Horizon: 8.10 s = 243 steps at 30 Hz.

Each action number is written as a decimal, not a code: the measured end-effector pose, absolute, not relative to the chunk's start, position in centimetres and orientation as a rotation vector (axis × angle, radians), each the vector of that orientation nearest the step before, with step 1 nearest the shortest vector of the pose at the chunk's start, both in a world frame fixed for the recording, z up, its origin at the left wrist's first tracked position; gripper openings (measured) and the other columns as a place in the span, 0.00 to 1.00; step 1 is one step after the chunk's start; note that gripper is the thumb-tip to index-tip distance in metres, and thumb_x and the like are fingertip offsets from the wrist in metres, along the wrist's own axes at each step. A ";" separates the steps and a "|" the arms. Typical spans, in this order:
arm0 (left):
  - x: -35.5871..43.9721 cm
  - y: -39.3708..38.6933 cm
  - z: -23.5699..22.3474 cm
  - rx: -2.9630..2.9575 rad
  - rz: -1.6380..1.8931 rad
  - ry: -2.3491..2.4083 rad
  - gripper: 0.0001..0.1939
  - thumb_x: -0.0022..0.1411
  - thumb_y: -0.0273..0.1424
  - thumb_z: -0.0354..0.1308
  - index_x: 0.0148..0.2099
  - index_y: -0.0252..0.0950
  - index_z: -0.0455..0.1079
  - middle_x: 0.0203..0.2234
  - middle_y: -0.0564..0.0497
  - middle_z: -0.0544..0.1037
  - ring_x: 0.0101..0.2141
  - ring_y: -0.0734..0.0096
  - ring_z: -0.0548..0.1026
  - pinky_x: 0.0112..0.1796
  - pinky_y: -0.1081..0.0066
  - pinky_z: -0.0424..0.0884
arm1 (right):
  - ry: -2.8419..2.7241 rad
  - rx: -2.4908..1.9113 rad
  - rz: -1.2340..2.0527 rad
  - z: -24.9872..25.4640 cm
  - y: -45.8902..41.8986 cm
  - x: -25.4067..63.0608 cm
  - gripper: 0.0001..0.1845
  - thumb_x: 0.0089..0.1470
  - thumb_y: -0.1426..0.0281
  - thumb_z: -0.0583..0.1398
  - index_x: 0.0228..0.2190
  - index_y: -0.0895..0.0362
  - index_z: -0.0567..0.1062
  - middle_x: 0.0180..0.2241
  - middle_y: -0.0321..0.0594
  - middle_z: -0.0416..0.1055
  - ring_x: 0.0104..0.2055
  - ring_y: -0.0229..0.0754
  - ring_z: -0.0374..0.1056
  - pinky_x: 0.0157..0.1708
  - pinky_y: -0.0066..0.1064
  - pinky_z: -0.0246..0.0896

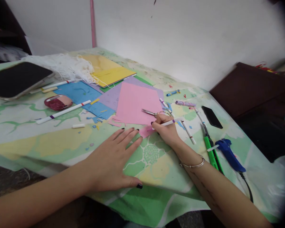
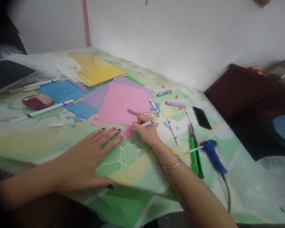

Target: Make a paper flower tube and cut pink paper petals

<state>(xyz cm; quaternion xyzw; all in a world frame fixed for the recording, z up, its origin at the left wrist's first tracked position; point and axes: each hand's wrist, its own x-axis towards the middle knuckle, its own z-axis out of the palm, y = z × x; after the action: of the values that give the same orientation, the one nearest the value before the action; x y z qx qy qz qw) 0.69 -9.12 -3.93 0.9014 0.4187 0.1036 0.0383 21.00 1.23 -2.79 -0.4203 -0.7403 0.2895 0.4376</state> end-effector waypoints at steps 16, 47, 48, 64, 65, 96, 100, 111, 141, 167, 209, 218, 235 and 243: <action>0.6 -9.2 -4.0 2.746 0.350 1.281 0.53 0.49 0.65 0.45 0.67 0.33 0.48 0.65 0.38 0.50 0.64 0.48 0.47 0.61 0.54 0.40 | -1.846 -1.078 0.707 -2.8 1.2 21.0 0.17 0.40 0.78 0.57 0.13 0.55 0.53 0.15 0.28 0.48 0.21 0.34 0.47 0.23 0.30 0.43; 0.6 -9.2 -4.1 2.764 0.374 1.268 0.53 0.50 0.65 0.44 0.66 0.32 0.48 0.65 0.37 0.50 0.63 0.47 0.47 0.60 0.53 0.41 | -1.839 -1.063 0.721 -2.8 1.2 20.9 0.17 0.40 0.79 0.56 0.13 0.55 0.53 0.14 0.28 0.48 0.21 0.34 0.46 0.23 0.31 0.43; 0.6 -9.2 -4.1 2.762 0.379 1.271 0.53 0.49 0.65 0.45 0.66 0.32 0.49 0.65 0.37 0.50 0.63 0.47 0.47 0.60 0.53 0.41 | -1.836 -1.071 0.710 -2.8 1.2 21.0 0.17 0.40 0.79 0.56 0.13 0.55 0.53 0.14 0.28 0.49 0.21 0.34 0.47 0.23 0.31 0.44; 0.6 -9.2 -4.1 2.770 0.365 1.270 0.53 0.50 0.65 0.43 0.66 0.32 0.49 0.65 0.37 0.50 0.64 0.48 0.47 0.61 0.54 0.40 | -1.839 -1.058 0.732 -2.7 1.1 21.0 0.17 0.39 0.79 0.56 0.13 0.55 0.52 0.15 0.29 0.48 0.21 0.34 0.46 0.23 0.30 0.43; 0.6 -9.2 -4.1 2.771 0.364 1.269 0.53 0.50 0.65 0.43 0.66 0.32 0.49 0.65 0.36 0.50 0.64 0.48 0.47 0.61 0.54 0.40 | -1.839 -1.055 0.740 -2.7 1.1 21.0 0.17 0.40 0.79 0.56 0.13 0.55 0.52 0.15 0.28 0.48 0.20 0.34 0.46 0.22 0.30 0.43; 0.7 -9.1 -4.1 2.780 0.338 1.280 0.53 0.50 0.65 0.43 0.66 0.32 0.50 0.65 0.37 0.50 0.63 0.48 0.47 0.60 0.53 0.41 | -1.828 -1.019 0.760 -2.8 1.2 21.1 0.18 0.38 0.80 0.56 0.13 0.55 0.51 0.15 0.28 0.46 0.21 0.33 0.45 0.22 0.30 0.42; 0.7 -9.1 -4.0 2.775 0.341 1.281 0.53 0.50 0.65 0.43 0.66 0.32 0.49 0.65 0.37 0.50 0.64 0.48 0.47 0.61 0.53 0.41 | -1.802 -1.049 0.778 -3.0 1.3 21.2 0.17 0.38 0.80 0.56 0.13 0.56 0.53 0.15 0.28 0.47 0.20 0.33 0.46 0.22 0.30 0.42; 0.7 -9.2 -4.0 2.772 0.333 1.286 0.53 0.50 0.65 0.43 0.66 0.32 0.49 0.65 0.37 0.50 0.64 0.48 0.47 0.61 0.53 0.40 | -1.841 -1.016 0.745 -2.9 1.2 21.0 0.17 0.39 0.80 0.56 0.13 0.55 0.52 0.15 0.28 0.47 0.21 0.33 0.45 0.22 0.30 0.42; 0.7 -9.1 -3.8 2.751 0.323 1.282 0.53 0.49 0.64 0.45 0.67 0.32 0.49 0.65 0.37 0.50 0.64 0.48 0.47 0.61 0.54 0.40 | -1.877 -1.043 0.791 -2.9 1.0 21.0 0.17 0.40 0.79 0.57 0.12 0.55 0.53 0.14 0.28 0.49 0.19 0.33 0.46 0.21 0.30 0.42; 0.6 -9.2 -3.9 2.757 0.350 1.274 0.53 0.50 0.64 0.44 0.67 0.32 0.49 0.65 0.37 0.50 0.64 0.48 0.47 0.61 0.53 0.40 | -1.840 -1.057 0.803 -2.9 1.1 21.2 0.16 0.40 0.78 0.57 0.13 0.55 0.54 0.14 0.28 0.48 0.20 0.33 0.47 0.21 0.30 0.43; 0.7 -9.2 -3.9 2.788 0.319 1.291 0.53 0.49 0.65 0.43 0.66 0.32 0.50 0.64 0.36 0.50 0.64 0.48 0.47 0.60 0.53 0.41 | -1.844 -1.013 0.776 -2.8 1.3 21.1 0.17 0.40 0.79 0.56 0.13 0.55 0.52 0.15 0.29 0.49 0.22 0.35 0.47 0.23 0.30 0.45; 0.7 -9.2 -4.0 2.784 0.335 1.283 0.54 0.49 0.65 0.44 0.66 0.31 0.50 0.64 0.36 0.50 0.64 0.47 0.47 0.60 0.53 0.41 | -1.845 -1.027 0.834 -2.9 1.3 21.1 0.17 0.39 0.79 0.56 0.13 0.55 0.53 0.15 0.28 0.48 0.20 0.33 0.46 0.21 0.30 0.41; 0.8 -9.1 -4.0 2.785 0.328 1.301 0.53 0.49 0.65 0.43 0.66 0.32 0.49 0.65 0.37 0.50 0.64 0.49 0.47 0.60 0.54 0.41 | -1.853 -1.034 0.807 -2.8 1.2 21.1 0.17 0.39 0.79 0.56 0.13 0.55 0.52 0.15 0.28 0.47 0.22 0.34 0.46 0.23 0.29 0.43; 0.7 -9.2 -4.0 2.782 0.339 1.287 0.53 0.49 0.65 0.43 0.66 0.32 0.50 0.64 0.36 0.51 0.63 0.48 0.48 0.60 0.53 0.41 | -1.813 -1.047 0.818 -3.1 1.4 21.3 0.16 0.39 0.79 0.56 0.14 0.55 0.52 0.15 0.28 0.47 0.22 0.34 0.46 0.23 0.30 0.43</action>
<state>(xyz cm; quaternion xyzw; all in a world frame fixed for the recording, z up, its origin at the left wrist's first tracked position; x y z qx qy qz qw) 0.67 -9.19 -3.96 0.9017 0.4172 0.1099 0.0289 21.29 1.44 -3.08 -0.4202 -0.7274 0.3282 0.4320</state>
